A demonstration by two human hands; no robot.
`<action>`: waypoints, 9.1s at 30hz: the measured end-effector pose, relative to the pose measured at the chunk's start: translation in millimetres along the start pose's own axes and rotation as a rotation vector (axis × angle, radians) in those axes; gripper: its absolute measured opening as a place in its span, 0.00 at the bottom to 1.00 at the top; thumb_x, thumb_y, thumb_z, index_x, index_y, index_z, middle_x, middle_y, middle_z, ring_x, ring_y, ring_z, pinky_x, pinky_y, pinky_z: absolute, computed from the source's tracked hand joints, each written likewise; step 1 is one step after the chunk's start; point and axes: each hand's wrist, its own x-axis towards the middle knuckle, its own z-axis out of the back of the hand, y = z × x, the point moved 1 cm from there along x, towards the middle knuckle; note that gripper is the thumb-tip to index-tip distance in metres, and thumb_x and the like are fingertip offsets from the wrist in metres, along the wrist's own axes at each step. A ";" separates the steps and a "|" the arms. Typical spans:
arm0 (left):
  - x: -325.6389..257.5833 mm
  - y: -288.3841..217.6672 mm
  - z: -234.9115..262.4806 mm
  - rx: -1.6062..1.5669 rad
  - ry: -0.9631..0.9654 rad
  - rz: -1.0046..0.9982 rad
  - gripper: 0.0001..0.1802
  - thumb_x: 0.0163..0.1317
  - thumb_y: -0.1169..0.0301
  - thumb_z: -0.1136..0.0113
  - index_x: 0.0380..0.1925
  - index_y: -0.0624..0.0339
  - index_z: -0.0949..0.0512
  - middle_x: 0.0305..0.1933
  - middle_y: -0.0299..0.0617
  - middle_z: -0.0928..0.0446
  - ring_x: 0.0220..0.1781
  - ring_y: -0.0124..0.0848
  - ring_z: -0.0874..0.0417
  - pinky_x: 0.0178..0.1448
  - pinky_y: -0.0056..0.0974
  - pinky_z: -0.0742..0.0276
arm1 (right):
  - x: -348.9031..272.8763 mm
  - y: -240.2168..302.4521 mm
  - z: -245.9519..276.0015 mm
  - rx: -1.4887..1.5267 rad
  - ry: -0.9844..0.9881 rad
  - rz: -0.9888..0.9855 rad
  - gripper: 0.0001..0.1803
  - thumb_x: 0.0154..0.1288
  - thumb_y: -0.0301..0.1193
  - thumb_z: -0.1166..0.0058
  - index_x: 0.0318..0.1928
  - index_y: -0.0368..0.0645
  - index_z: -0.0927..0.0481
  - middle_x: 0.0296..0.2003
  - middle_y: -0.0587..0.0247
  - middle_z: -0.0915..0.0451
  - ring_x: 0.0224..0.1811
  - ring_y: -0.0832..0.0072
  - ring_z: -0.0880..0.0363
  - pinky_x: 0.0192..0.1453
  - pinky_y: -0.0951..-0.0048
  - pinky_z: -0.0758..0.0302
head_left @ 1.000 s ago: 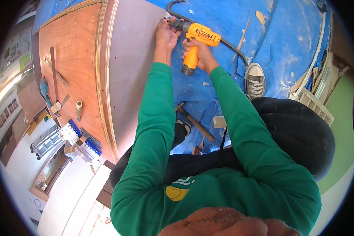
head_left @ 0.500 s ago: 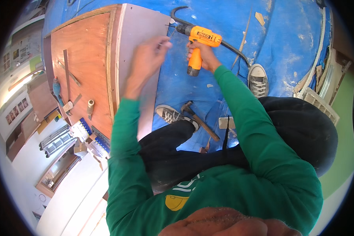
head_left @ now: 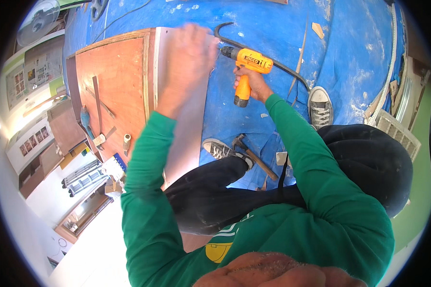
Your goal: The person uses a yellow cordless drill to drive screws into the edge of a wooden cabinet frame. The person sits on the floor and works along the bottom edge of the cabinet, securing the trim or frame piece.
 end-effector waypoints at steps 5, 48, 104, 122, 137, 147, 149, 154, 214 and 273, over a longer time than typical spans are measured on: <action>-28.9 14.8 -143.3 -1.035 0.275 1.057 0.27 0.79 0.54 0.47 0.60 0.69 0.24 0.64 0.61 0.23 0.72 0.53 0.28 0.70 0.53 0.29 | -1.5 -2.5 -3.3 0.000 0.000 -0.007 0.10 0.66 0.27 0.42 0.46 0.39 0.24 0.27 0.65 0.26 0.27 0.71 0.22 0.36 0.63 0.19; -394.2 104.6 92.6 -0.233 -0.355 0.882 0.12 0.70 0.68 0.39 0.44 0.65 0.16 0.42 0.53 0.15 0.44 0.48 0.13 0.52 0.48 0.19 | -72.9 19.9 34.3 -0.404 0.108 0.010 0.12 0.63 0.32 0.44 0.47 0.45 0.25 0.27 0.70 0.29 0.30 0.72 0.26 0.45 0.60 0.22; -657.4 376.9 159.6 0.289 0.218 1.153 0.20 0.63 0.72 0.49 0.51 0.69 0.18 0.47 0.69 0.16 0.54 0.66 0.16 0.57 0.58 0.21 | -29.0 139.9 49.6 -1.246 -0.067 0.409 0.17 0.66 0.34 0.37 0.53 0.44 0.15 0.45 0.70 0.14 0.47 0.77 0.19 0.55 0.70 0.23; -634.1 349.0 172.1 0.426 0.307 0.707 0.09 0.60 0.79 0.42 0.38 0.66 0.15 0.41 0.60 0.14 0.37 0.57 0.11 0.43 0.55 0.18 | -125.7 94.3 41.6 -1.025 -0.093 0.471 0.17 0.63 0.28 0.38 0.53 0.41 0.16 0.46 0.70 0.15 0.50 0.76 0.19 0.58 0.69 0.24; -205.1 15.8 0.4 -0.790 0.559 0.311 0.21 0.80 0.62 0.49 0.60 0.68 0.22 0.61 0.51 0.21 0.66 0.42 0.22 0.73 0.45 0.31 | -59.7 91.0 37.1 -0.551 -0.135 0.572 0.17 0.63 0.24 0.42 0.53 0.39 0.19 0.48 0.63 0.14 0.53 0.70 0.15 0.52 0.65 0.20; -28.1 54.1 -315.9 -0.157 0.311 0.475 0.12 0.65 0.69 0.46 0.41 0.61 0.15 0.48 0.52 0.15 0.54 0.46 0.16 0.61 0.50 0.25 | -56.8 117.7 61.2 -0.552 -0.239 0.503 0.20 0.65 0.25 0.42 0.57 0.37 0.21 0.49 0.59 0.15 0.53 0.66 0.14 0.52 0.63 0.18; 8.3 27.2 -295.6 -0.425 0.063 0.585 0.11 0.64 0.73 0.46 0.41 0.63 0.16 0.54 0.57 0.17 0.58 0.48 0.17 0.65 0.51 0.27 | -57.0 119.2 62.7 -0.545 -0.240 0.494 0.19 0.65 0.25 0.42 0.56 0.37 0.20 0.47 0.59 0.15 0.51 0.67 0.14 0.51 0.64 0.18; 58.0 -28.4 -266.5 -0.605 -0.528 0.389 0.12 0.73 0.72 0.45 0.49 0.64 0.18 0.56 0.56 0.20 0.64 0.57 0.25 0.73 0.52 0.32 | -57.1 120.7 61.7 -0.543 -0.222 0.486 0.16 0.63 0.24 0.41 0.52 0.37 0.19 0.43 0.61 0.15 0.44 0.71 0.15 0.49 0.68 0.20; -21.5 54.7 -278.1 -1.927 -0.320 0.819 0.13 0.77 0.57 0.40 0.50 0.52 0.23 0.59 0.38 0.19 0.60 0.33 0.19 0.64 0.44 0.21 | 3.1 39.6 15.1 -0.052 -0.028 0.034 0.10 0.65 0.25 0.42 0.46 0.37 0.22 0.29 0.63 0.23 0.27 0.70 0.19 0.34 0.63 0.17; -7.9 55.8 -292.1 -2.348 -0.548 1.102 0.08 0.70 0.56 0.33 0.43 0.41 0.19 0.42 0.24 0.16 0.49 0.33 0.16 0.54 0.43 0.20 | -28.4 38.6 27.7 -0.113 -0.113 0.026 0.11 0.65 0.26 0.44 0.47 0.39 0.23 0.27 0.64 0.24 0.25 0.71 0.21 0.35 0.61 0.18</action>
